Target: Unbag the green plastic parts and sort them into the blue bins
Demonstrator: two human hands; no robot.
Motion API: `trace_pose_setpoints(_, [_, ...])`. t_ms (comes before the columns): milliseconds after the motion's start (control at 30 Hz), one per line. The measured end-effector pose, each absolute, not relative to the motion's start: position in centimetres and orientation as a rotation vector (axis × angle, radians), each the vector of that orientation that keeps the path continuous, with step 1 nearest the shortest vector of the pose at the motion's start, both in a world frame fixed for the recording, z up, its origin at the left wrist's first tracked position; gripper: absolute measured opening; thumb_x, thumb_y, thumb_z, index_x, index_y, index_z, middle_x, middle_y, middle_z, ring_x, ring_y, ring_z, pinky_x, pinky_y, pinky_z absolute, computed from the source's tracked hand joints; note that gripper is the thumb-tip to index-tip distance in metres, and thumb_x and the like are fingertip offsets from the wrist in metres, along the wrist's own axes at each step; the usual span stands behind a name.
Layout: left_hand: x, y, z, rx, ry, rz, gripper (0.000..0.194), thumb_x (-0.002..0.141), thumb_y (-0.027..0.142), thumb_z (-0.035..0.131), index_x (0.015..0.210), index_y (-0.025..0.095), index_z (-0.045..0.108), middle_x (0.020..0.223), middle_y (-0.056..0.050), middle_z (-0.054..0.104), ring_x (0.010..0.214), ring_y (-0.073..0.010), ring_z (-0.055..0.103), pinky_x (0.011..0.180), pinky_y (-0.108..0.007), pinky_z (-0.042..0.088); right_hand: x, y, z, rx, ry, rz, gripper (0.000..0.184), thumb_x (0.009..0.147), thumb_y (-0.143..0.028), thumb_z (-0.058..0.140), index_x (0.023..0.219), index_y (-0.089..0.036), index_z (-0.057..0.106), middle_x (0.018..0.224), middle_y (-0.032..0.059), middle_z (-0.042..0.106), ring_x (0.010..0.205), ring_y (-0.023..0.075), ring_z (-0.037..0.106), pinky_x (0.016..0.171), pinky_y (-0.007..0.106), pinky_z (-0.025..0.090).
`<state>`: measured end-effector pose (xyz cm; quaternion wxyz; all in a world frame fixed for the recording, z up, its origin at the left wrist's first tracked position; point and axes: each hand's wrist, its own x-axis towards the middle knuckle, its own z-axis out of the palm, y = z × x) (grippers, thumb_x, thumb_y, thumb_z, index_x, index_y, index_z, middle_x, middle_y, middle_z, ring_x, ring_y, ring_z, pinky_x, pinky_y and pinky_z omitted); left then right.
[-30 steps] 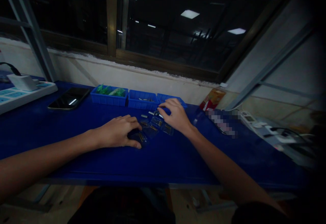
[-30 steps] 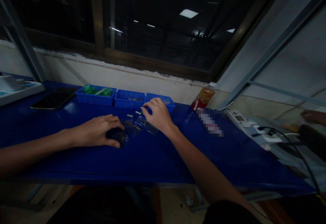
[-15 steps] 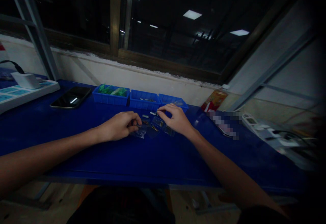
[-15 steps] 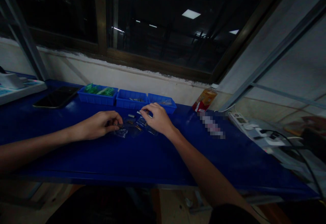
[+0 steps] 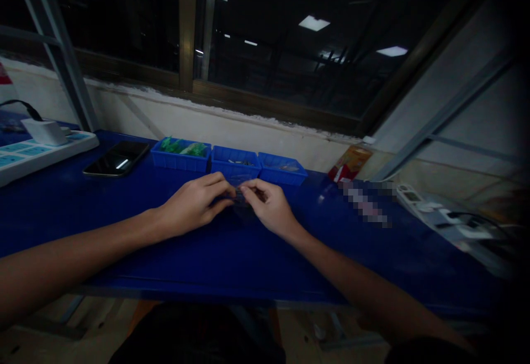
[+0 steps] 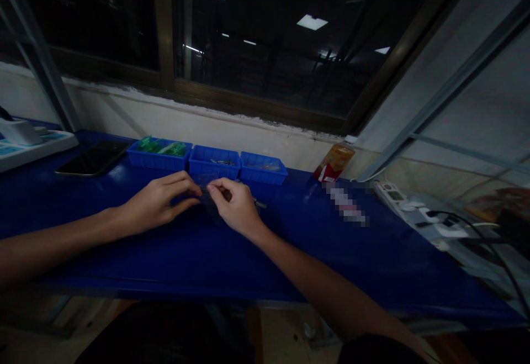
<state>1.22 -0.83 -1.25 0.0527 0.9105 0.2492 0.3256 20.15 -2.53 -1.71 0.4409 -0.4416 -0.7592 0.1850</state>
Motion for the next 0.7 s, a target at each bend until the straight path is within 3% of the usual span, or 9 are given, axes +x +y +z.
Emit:
trace_pose_setpoints(100, [1.3,-0.7,-1.0,2.639,0.854,0.957,0.023,0.085,0.033,0.046,0.094,0.015,0.057,0.089,-0.005,0.056,0.083,-0.0171,0.053,0.075,-0.03,0.041,20.7,-2.3,-2.0,-0.973,-2.042,0.036,0.017,0.081,-0.022,0.05,0.09,-0.017,0.064,0.078,0.0041,0.063,0.072,0.0135,0.058,0.067,0.027,0.045])
trace_pose_setpoints(233, [1.5,-0.7,-0.4,2.208,0.93,0.896,0.039,0.087,0.044,0.035,0.083,0.015,0.06,0.079,-0.004,0.058,0.076,-0.0171,0.053,0.071,-0.03,0.039,21.2,-2.3,-2.4,-0.848,-2.141,-0.228,0.023,0.082,-0.017,0.048,0.099,-0.021,0.064,0.08,0.0043,0.062,0.072,0.013,0.057,0.066,0.027,0.046])
trace_pose_setpoints(367, [1.7,-0.6,-0.2,1.52,0.843,0.727,0.034,0.078,0.047,0.051,0.076,0.014,0.057,0.074,-0.002,0.056,0.066,-0.0122,0.052,0.059,-0.024,0.037,21.3,-2.6,-2.2,-0.72,-2.21,-0.446,0.028,0.081,-0.013,0.05,0.103,-0.023,0.063,0.087,0.0054,0.061,0.076,0.0136,0.055,0.065,0.028,0.047])
trace_pose_setpoints(500, [1.9,-0.4,-0.7,1.267,0.742,0.678,0.022,0.071,0.034,0.064,0.075,0.014,0.055,0.068,0.001,0.053,0.061,-0.0081,0.049,0.058,-0.02,0.035,20.9,-3.2,-1.9,-0.621,-2.289,-0.485,0.029,0.08,-0.01,0.049,0.104,-0.022,0.061,0.095,0.0073,0.059,0.088,0.0161,0.053,0.074,0.032,0.047])
trace_pose_setpoints(700, [1.6,-0.1,-1.2,1.798,0.789,0.987,0.016,0.078,0.031,0.055,0.078,0.015,0.053,0.069,0.001,0.054,0.062,-0.0102,0.05,0.06,-0.023,0.037,20.2,-3.4,-1.8,-0.754,-2.345,-0.323,0.023,0.082,-0.02,0.05,0.102,-0.017,0.06,0.1,0.0097,0.056,0.094,0.0188,0.049,0.081,0.037,0.043])
